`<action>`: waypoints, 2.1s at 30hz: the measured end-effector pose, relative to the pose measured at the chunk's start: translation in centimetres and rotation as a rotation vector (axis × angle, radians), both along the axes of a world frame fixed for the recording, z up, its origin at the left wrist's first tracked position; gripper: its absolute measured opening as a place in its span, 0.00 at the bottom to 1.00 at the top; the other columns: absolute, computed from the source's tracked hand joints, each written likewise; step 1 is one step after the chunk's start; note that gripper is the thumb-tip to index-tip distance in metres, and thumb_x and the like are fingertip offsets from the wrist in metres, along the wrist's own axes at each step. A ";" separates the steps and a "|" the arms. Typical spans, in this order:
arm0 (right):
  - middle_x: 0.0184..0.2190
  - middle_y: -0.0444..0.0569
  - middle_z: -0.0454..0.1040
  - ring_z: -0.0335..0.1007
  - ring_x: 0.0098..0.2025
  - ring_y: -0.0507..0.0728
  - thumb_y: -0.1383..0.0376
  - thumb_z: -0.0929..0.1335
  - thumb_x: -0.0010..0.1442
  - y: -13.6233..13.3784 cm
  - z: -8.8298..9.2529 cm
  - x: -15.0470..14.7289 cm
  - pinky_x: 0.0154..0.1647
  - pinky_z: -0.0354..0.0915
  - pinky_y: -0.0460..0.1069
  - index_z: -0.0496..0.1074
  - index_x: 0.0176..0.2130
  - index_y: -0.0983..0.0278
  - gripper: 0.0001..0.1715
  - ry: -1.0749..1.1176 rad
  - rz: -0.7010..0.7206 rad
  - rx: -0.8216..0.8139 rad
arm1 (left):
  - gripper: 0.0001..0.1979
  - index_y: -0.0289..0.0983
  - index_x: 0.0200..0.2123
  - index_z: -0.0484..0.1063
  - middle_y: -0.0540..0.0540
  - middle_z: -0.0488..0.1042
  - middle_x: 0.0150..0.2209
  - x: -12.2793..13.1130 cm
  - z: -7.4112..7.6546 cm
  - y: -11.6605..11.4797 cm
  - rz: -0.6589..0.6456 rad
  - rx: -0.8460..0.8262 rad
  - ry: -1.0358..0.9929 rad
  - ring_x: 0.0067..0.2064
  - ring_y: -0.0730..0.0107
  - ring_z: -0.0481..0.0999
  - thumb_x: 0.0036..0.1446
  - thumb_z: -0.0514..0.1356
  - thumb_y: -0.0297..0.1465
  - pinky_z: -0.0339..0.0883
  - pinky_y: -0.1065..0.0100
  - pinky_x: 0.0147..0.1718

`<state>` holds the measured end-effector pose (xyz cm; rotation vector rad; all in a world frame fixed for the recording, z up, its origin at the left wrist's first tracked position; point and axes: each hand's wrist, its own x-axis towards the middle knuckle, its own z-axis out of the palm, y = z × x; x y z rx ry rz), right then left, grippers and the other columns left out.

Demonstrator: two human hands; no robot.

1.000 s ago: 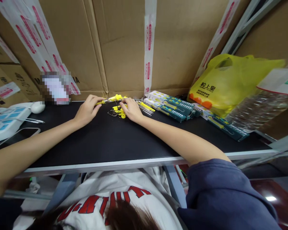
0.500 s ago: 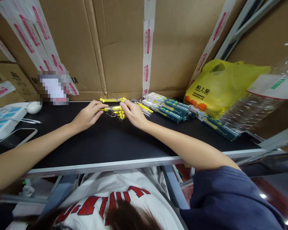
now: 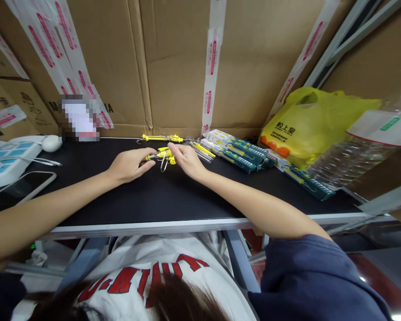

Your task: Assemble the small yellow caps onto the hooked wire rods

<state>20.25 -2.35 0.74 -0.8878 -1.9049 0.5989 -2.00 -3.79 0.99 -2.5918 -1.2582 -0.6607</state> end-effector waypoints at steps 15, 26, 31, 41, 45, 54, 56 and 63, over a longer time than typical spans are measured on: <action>0.16 0.42 0.59 0.52 0.21 0.49 0.31 0.55 0.58 -0.2 -1.1 -0.4 0.26 0.51 0.48 0.58 0.19 0.62 0.42 -0.048 0.000 -0.047 | 0.26 0.38 0.40 0.74 0.45 0.80 0.39 0.3 -0.2 0.0 0.089 -0.086 0.067 0.40 0.60 0.79 0.65 0.45 0.50 0.62 0.67 0.31; 0.15 0.41 0.59 0.52 0.20 0.49 0.31 0.54 0.59 -0.5 -1.3 -0.7 0.27 0.53 0.48 0.59 0.20 0.62 0.41 -0.036 0.062 -0.090 | 0.23 0.39 0.63 0.61 0.43 0.71 0.60 0.9 -1.3 -0.3 -0.041 -0.029 0.077 0.56 0.61 0.75 0.70 0.45 0.38 0.69 0.67 0.48; 0.15 0.41 0.59 0.53 0.20 0.49 0.31 0.55 0.59 -0.7 -1.0 -0.8 0.30 0.55 0.49 0.58 0.20 0.61 0.40 -0.066 0.114 -0.060 | 0.24 0.41 0.63 0.61 0.44 0.73 0.59 0.6 -1.1 0.0 0.007 -0.036 0.138 0.55 0.61 0.76 0.69 0.50 0.44 0.68 0.70 0.44; 0.16 0.41 0.61 0.55 0.21 0.49 0.32 0.53 0.60 -0.6 -1.3 -0.8 0.31 0.55 0.48 0.59 0.21 0.62 0.41 -0.120 0.115 -0.053 | 0.24 0.41 0.57 0.65 0.46 0.81 0.44 0.7 -0.4 -0.2 0.106 -0.066 0.259 0.42 0.60 0.81 0.67 0.51 0.49 0.60 0.71 0.29; 0.17 0.41 0.60 0.54 0.21 0.49 0.32 0.53 0.60 -0.7 -1.4 -0.8 0.30 0.54 0.49 0.58 0.21 0.62 0.40 -0.119 0.100 -0.051 | 0.24 0.41 0.55 0.67 0.46 0.81 0.39 0.8 -0.2 -0.3 0.118 -0.084 0.264 0.39 0.59 0.82 0.67 0.49 0.50 0.58 0.71 0.27; 0.20 0.42 0.58 0.52 0.24 0.50 0.36 0.52 0.64 -0.6 -1.9 -0.7 0.31 0.52 0.49 0.56 0.23 0.61 0.37 -0.155 0.105 -0.009 | 0.25 0.40 0.50 0.70 0.46 0.80 0.33 0.7 -0.4 -0.3 0.119 -0.104 0.236 0.36 0.59 0.81 0.67 0.46 0.50 0.58 0.70 0.27; 0.22 0.42 0.59 0.53 0.25 0.51 0.37 0.52 0.65 -0.5 -1.9 -0.7 0.32 0.53 0.49 0.56 0.25 0.61 0.35 -0.179 0.111 0.045 | 0.25 0.39 0.49 0.71 0.46 0.80 0.33 0.7 -0.4 -0.2 0.111 -0.104 0.221 0.36 0.59 0.81 0.67 0.46 0.50 0.58 0.70 0.26; 0.26 0.43 0.59 0.55 0.29 0.53 0.38 0.51 0.66 -0.1 -2.0 -0.5 0.34 0.54 0.50 0.55 0.29 0.60 0.33 -0.209 0.129 0.127 | 0.24 0.40 0.51 0.70 0.46 0.81 0.37 0.5 -0.4 -0.1 0.121 -0.060 0.210 0.37 0.60 0.81 0.67 0.48 0.50 0.60 0.70 0.28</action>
